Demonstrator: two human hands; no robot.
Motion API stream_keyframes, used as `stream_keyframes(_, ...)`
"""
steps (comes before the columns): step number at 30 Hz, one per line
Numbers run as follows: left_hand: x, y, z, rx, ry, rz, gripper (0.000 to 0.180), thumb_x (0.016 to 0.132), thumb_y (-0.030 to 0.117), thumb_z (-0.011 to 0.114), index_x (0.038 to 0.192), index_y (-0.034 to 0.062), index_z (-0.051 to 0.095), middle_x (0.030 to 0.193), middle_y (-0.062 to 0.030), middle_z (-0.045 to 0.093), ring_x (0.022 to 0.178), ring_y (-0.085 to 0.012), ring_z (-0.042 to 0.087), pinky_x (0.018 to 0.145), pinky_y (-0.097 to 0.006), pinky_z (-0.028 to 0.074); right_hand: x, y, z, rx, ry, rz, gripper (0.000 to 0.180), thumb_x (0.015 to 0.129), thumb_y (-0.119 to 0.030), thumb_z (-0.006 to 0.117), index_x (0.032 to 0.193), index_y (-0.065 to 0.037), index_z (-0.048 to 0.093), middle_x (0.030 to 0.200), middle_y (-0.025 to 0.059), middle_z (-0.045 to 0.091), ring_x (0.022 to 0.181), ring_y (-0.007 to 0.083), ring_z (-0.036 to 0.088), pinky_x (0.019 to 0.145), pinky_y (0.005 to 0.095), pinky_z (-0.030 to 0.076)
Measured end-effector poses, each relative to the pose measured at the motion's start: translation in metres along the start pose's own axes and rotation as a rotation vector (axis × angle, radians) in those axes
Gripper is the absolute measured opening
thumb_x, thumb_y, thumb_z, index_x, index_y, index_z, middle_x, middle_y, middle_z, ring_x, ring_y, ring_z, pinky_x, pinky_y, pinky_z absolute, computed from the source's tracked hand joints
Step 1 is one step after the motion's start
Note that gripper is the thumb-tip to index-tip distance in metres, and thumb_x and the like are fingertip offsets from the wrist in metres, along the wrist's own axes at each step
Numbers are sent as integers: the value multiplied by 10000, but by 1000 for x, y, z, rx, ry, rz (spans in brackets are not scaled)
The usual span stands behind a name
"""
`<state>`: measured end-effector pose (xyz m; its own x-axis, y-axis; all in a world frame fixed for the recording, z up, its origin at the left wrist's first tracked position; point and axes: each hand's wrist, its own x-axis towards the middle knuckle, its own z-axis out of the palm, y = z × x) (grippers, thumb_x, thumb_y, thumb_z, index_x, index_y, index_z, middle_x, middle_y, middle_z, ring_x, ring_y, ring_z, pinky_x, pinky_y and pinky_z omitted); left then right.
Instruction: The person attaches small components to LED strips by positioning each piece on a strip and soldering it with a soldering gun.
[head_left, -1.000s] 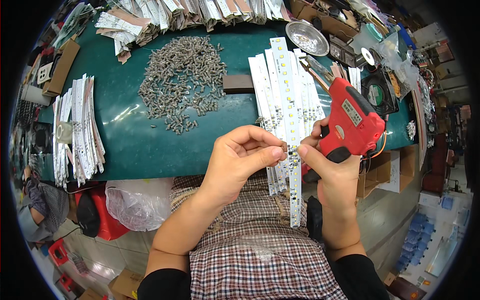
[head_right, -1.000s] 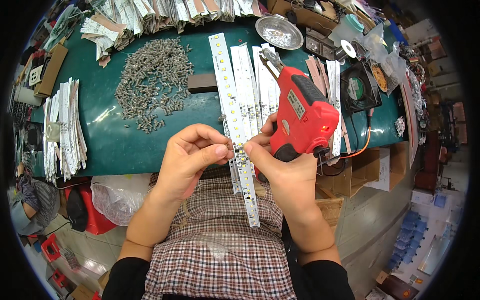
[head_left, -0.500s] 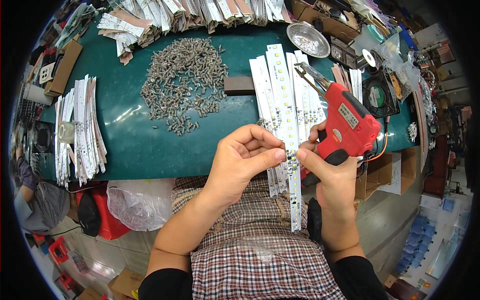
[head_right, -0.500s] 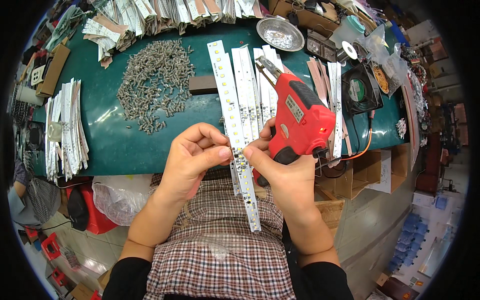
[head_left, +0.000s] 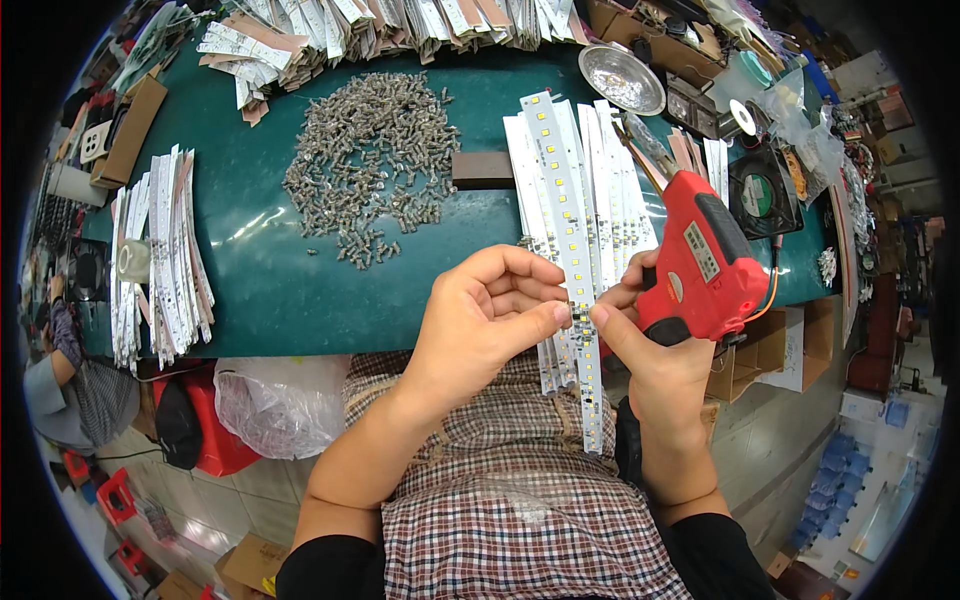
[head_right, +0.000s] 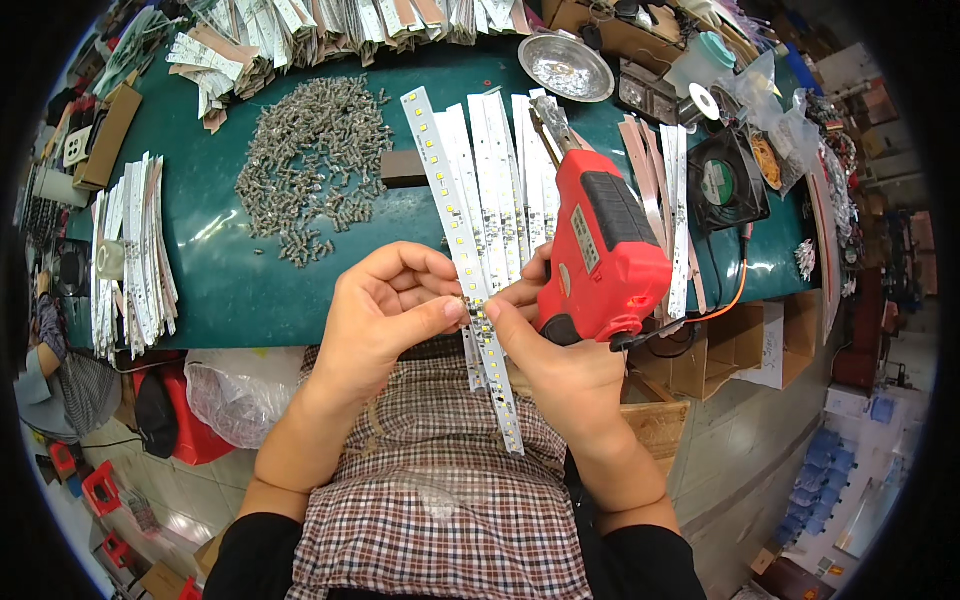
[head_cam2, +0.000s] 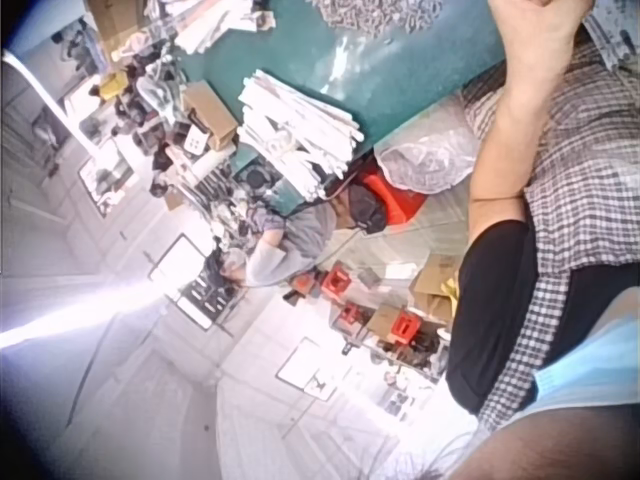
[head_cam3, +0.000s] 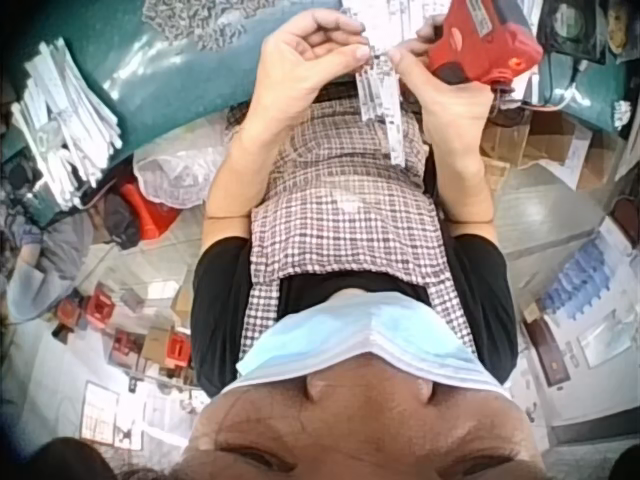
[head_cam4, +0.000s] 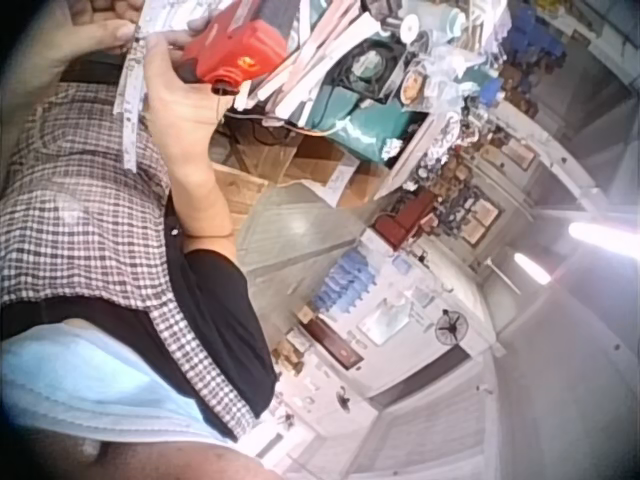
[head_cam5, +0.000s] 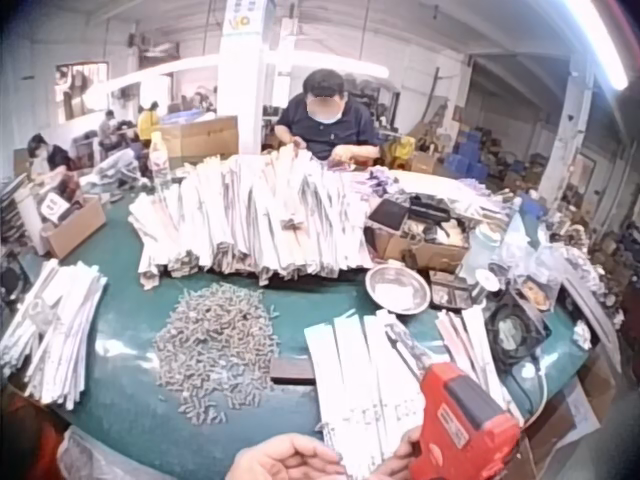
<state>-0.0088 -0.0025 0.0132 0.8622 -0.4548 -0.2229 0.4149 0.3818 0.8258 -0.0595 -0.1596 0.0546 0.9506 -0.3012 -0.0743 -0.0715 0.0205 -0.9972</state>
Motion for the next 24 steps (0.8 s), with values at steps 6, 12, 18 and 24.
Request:
stream_keyframes(6, 3, 8, -9, -15, -76, -66, 253, 811, -31, 691, 1042, -47, 588, 997, -152, 670, 889, -184, 681, 775, -286, 579, 2, -1, 0, 17, -37, 4, 383, 801, 104, 658, 1119, 36, 456, 958, 84, 567, 808, 125, 643, 709, 249, 543)
stream_keyframes(12, 1, 2, -4, 39, -25, -13, 243, 822, -26, 685, 1046, -44, 591, 1000, -148, 670, 866, -170, 679, 760, -266, 575, 0, 1, 2, -33, -20, 35, 403, 812, 79, 664, 1144, 25, 442, 900, 68, 597, 772, 94, 617, 701, 229, 511)
stream_keyframes(18, 1, 2, 0, 114, 13, 19, 233, 833, -28, 663, 1053, -54, 593, 967, -123, 670, 835, -141, 674, 724, -247, 568, -2, 2, 6, -60, -18, 30, 405, 821, 66, 658, 1158, 20, 438, 874, 57, 612, 774, 85, 602, 714, 226, 492)
stream_keyframes(24, 21, 14, -32, 351, 178, 25, 225, 818, 0, 672, 1029, -59, 626, 905, -102, 674, 755, -113, 657, 664, -226, 553, -14, -13, -6, -120, 78, 92, 359, 862, 2, 639, 1166, 26, 449, 871, 57, 614, 779, 99, 597, 739, 249, 474)
